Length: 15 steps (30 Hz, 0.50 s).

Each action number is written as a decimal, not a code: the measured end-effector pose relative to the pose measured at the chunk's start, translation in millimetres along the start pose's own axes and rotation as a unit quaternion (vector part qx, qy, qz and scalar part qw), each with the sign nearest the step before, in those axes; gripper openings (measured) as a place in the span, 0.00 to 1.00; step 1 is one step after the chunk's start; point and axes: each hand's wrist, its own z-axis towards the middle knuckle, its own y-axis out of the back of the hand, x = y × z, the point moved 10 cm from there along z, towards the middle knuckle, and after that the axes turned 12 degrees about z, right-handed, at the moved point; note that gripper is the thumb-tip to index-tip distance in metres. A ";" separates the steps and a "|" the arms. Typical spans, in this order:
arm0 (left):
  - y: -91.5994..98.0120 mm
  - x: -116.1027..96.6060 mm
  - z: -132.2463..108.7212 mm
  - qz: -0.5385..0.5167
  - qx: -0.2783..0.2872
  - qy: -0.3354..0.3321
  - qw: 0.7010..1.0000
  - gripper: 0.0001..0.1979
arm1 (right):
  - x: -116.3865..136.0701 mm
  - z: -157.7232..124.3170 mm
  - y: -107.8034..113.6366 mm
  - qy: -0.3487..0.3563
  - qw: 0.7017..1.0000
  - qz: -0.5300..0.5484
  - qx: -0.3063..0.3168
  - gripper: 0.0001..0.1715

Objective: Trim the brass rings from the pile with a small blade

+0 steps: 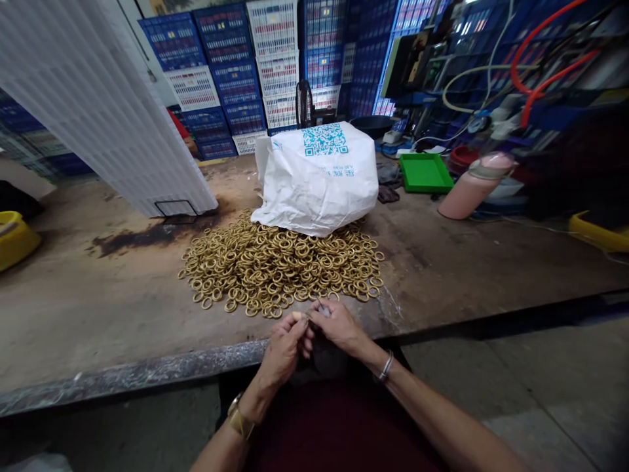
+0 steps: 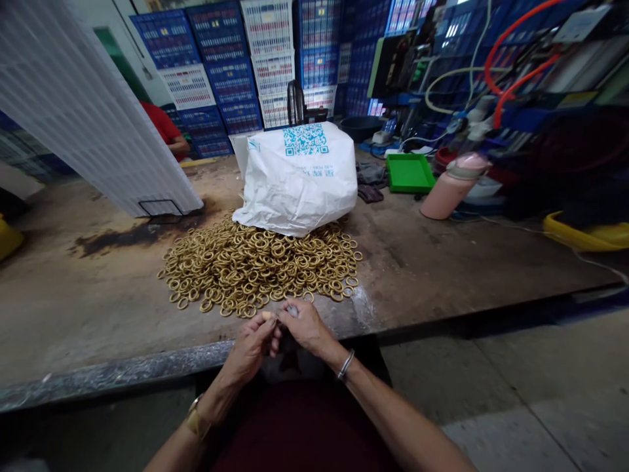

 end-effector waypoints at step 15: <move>7.5 -1.8 -0.9 0.004 -0.040 -0.033 0.999 0.14 | 12.8 -19.2 -15.6 0.150 0.930 -0.330 0.062 0.07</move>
